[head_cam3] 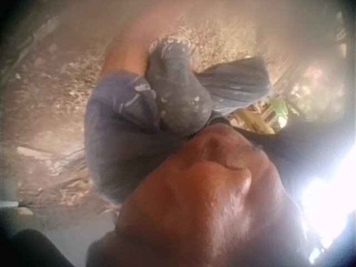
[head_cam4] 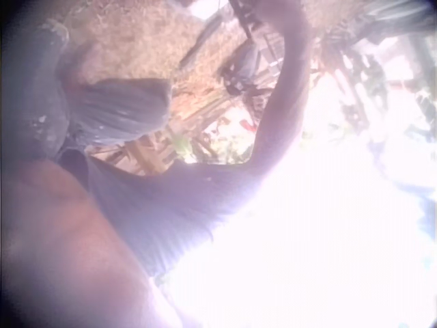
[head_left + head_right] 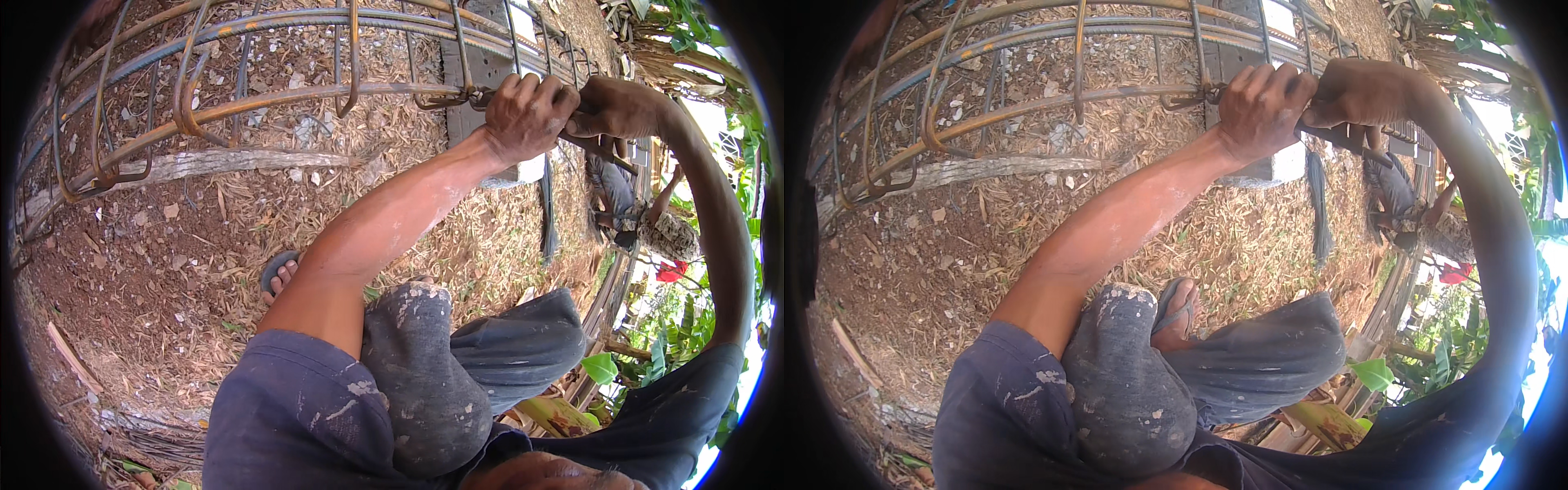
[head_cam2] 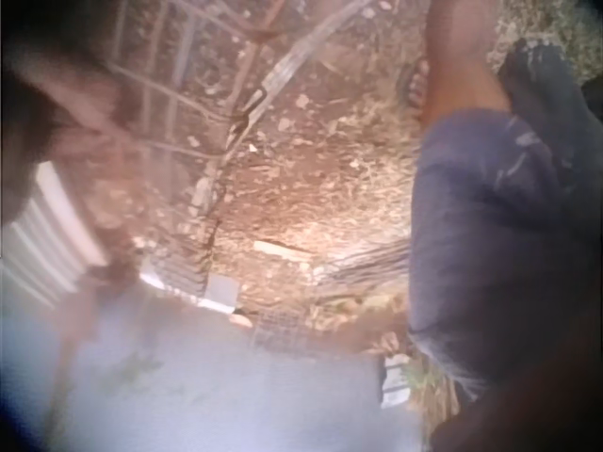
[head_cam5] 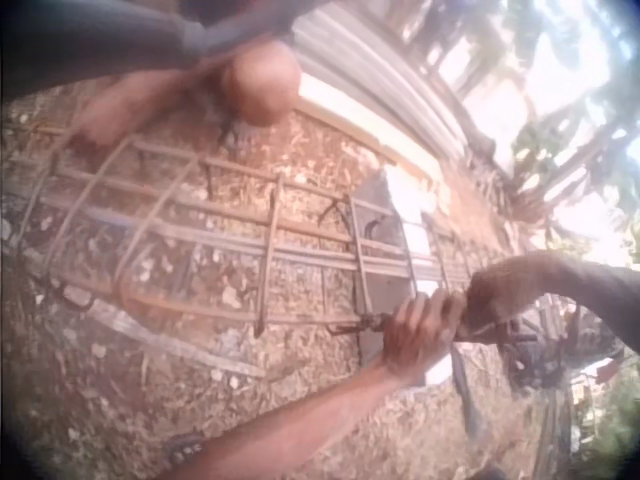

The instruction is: The person ties wire around intersecting rebar rods to assemble a rebar cage using pliers. The person repeatedly wraps and twists wire at multiple joints along the cage while another worker assists nearby.

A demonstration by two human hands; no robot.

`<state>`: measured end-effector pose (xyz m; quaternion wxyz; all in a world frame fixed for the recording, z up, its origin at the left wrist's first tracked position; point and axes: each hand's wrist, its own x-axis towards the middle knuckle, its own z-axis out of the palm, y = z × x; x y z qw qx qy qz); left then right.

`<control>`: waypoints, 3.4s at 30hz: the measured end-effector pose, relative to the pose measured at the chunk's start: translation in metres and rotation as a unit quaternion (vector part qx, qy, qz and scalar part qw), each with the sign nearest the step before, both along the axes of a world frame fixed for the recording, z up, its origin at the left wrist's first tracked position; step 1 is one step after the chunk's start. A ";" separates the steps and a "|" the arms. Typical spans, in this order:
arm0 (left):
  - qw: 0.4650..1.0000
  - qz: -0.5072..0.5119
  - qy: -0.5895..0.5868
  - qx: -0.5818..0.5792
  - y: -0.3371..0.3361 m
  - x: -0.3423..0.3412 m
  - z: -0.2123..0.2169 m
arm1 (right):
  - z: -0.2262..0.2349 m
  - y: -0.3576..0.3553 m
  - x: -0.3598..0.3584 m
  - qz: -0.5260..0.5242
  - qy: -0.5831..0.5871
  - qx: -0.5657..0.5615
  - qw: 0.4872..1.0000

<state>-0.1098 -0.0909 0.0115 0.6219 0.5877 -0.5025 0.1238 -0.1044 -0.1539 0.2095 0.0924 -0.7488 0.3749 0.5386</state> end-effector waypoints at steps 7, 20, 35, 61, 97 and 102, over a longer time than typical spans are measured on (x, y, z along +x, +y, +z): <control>0.984 -0.041 0.171 0.032 -0.016 0.016 0.018 | -0.006 -0.004 -0.038 0.579 -0.191 -0.294 0.736; 0.958 -0.100 0.201 0.176 -0.020 0.033 0.034 | -0.004 -0.045 0.010 0.517 -0.092 -0.205 0.826; 0.977 -0.049 -0.193 -0.070 0.025 -0.011 -0.025 | -0.077 0.063 -0.127 0.072 -0.244 -0.266 0.930; 0.962 -0.085 0.116 0.231 -0.025 0.006 0.027 | -0.036 -0.047 -0.052 0.410 -0.182 -0.237 0.862; 0.867 -0.192 -0.195 0.416 0.195 0.098 0.021 | -0.185 0.138 -0.173 -0.247 -0.542 0.216 0.774; 0.817 -0.051 -0.134 0.558 0.171 0.193 0.036 | -0.213 0.119 -0.149 -0.366 -0.522 0.209 0.741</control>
